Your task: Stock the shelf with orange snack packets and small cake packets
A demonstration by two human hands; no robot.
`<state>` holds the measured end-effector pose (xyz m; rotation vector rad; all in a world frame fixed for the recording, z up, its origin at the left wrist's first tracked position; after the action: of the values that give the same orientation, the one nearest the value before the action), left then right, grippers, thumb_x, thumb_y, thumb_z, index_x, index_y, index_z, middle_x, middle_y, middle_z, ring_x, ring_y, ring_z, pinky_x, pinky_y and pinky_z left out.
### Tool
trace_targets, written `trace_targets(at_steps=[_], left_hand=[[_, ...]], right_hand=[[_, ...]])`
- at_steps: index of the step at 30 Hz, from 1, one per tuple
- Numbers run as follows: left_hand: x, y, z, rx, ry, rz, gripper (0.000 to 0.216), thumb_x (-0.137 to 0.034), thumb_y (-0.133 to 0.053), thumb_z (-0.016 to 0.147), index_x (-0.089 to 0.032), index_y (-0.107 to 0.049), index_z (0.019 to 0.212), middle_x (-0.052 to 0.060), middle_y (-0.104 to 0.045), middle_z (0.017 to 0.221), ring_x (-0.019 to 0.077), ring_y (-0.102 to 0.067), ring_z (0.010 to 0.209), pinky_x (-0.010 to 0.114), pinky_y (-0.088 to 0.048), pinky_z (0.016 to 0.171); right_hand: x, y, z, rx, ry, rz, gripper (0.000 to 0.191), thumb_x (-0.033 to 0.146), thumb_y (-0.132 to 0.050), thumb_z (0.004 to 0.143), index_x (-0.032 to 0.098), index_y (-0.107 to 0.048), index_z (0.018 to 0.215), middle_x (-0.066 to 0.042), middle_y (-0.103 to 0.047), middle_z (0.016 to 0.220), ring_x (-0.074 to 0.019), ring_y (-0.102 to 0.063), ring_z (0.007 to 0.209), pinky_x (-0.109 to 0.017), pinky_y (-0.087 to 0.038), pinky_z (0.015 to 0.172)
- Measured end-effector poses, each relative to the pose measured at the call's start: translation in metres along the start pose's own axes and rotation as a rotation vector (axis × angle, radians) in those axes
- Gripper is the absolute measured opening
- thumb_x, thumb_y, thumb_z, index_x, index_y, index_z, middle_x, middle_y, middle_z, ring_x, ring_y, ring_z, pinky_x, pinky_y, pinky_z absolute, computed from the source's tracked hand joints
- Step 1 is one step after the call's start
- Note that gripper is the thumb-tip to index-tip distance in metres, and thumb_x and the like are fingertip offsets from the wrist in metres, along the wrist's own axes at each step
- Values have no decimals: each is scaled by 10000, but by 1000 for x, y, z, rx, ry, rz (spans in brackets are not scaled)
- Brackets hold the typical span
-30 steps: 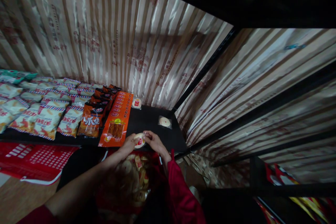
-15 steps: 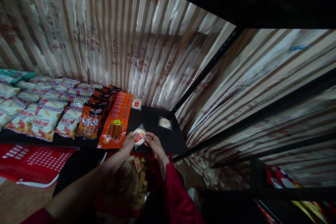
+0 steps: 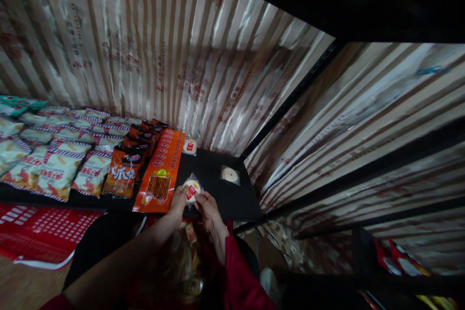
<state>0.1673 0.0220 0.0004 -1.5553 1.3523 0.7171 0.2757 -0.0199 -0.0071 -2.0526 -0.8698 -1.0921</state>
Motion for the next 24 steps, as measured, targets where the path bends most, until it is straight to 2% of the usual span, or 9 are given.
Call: trace_targets(at_steps=[7,13,17,24], left_hand=[[-14,-1,3,53,4,114,200,-322,-459,770,-164,-582,784,35,-644,771,165,-618,737,262,-490,645],[-15,-1,11,20,20,196,103,-226,-484,766,-171,-550,823,33,-645,805,144,-615,739,231,-469,636],[-13,-3,18,9,11,257,93,-187,-518,764,-179,-549,851,14,-636,748,134,-606,699,217,-446,615],[-10,-10,32,10,-22,293,104,-172,-497,793,-170,-555,880,22,-652,751,122,-606,657,207,-441,588]], right_hand=[[15,-1,12,11,7,-104,369,327,-779,513,192,-617,816,14,-642,708,-112,-589,637,-202,-432,564],[30,0,20,57,51,-123,390,299,-795,486,176,-632,819,46,-606,606,-80,-535,538,-187,-395,524],[34,2,30,51,63,-118,425,284,-816,432,166,-630,795,43,-607,582,-101,-551,550,-217,-435,571],[28,7,45,67,143,-188,450,350,-797,447,166,-639,826,-17,-674,715,-164,-624,689,-297,-486,717]])
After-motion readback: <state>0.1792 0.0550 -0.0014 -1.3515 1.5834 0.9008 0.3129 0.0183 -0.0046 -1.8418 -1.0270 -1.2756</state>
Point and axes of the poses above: each hand's wrist, its own z-axis towards the middle knuckle, its own y-axis out of the back of the hand, x = y × z, the point moved 3 cm from there along z, towards the middle knuckle
